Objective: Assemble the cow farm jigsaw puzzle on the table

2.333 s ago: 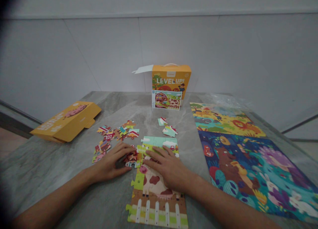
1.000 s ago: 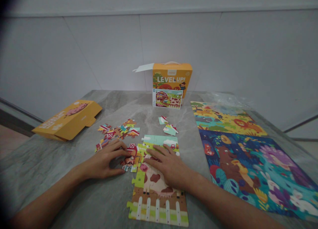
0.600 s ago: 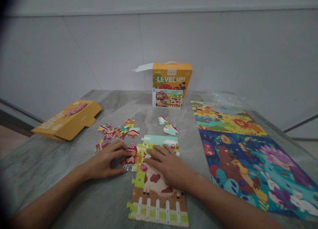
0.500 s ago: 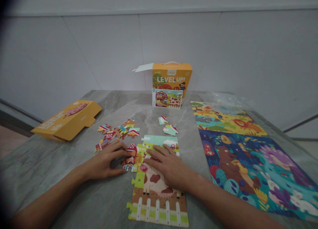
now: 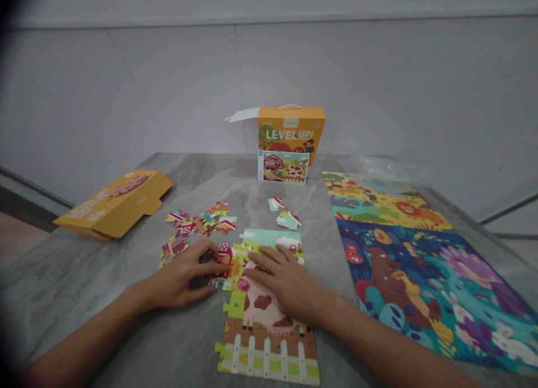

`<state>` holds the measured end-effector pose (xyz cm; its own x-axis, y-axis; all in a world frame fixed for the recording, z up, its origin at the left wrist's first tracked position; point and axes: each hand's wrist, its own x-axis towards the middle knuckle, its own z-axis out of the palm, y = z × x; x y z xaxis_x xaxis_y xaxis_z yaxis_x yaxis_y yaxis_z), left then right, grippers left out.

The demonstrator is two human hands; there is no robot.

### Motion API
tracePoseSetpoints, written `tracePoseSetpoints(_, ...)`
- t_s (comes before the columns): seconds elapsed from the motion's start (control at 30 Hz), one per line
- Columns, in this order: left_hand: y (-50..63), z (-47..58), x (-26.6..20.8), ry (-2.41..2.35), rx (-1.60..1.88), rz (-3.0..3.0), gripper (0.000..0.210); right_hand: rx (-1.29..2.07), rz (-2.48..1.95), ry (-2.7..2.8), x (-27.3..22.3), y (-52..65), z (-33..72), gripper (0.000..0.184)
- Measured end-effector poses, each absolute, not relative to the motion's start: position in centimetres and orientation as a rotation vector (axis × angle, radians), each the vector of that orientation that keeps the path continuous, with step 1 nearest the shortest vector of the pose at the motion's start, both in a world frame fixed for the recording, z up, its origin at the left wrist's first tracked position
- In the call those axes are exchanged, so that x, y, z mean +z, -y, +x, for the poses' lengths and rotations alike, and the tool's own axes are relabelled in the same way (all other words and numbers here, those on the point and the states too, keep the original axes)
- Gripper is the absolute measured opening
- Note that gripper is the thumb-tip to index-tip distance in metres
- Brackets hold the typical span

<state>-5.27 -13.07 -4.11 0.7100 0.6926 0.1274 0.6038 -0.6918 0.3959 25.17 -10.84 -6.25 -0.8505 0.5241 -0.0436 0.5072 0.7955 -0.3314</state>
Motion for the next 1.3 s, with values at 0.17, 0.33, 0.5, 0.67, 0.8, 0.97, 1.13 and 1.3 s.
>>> tracePoseSetpoints(0.17, 13.1, -5.1, -4.1, -1.011, 0.414, 2.596, 0.041, 0.517, -0.838, 2.930, -6.3, 10.8, 25.1, 0.075)
tracePoseSetpoints(0.33, 13.2, -5.2, -4.1, -0.997, 0.428, 2.601, 0.041, 0.496, -0.822, 2.913, -6.3, 10.9, 25.2, 0.074)
tracePoseSetpoints(0.5, 13.1, -5.1, -4.1, -1.005, 0.432, 2.593, 0.041, 0.498, -0.821, 2.915, -6.2, 10.8, 25.2, 0.074)
tracePoseSetpoints(0.67, 13.2, -5.0, -4.0, -1.004, 0.449, 2.617, 0.039, 0.497, -0.814, 2.911, -6.2, 10.9, 25.2, 0.070)
tracePoseSetpoints(0.8, 13.1, -5.1, -4.0, -1.010, 0.425, 2.619, 0.035, 0.507, -0.816, 2.916, -6.1, 10.9, 25.2, 0.071)
tracePoseSetpoints(0.97, 12.9, -5.5, -3.7, -1.052, 0.473, 2.622, 0.027, 0.516, -0.839, 2.925, -6.1, 10.8, 25.1, 0.070)
tracePoseSetpoints(1.13, 12.8, -5.9, -3.7, -1.077, 0.487, 2.660, 0.023, 0.521, -0.842, 2.931, -6.1, 10.8, 25.1, 0.071)
tracePoseSetpoints(1.3, 12.7, -6.2, -4.1, -1.089, 0.494, 2.682, 0.022, 0.522, -0.840, 2.924, -6.1, 10.9, 25.2, 0.073)
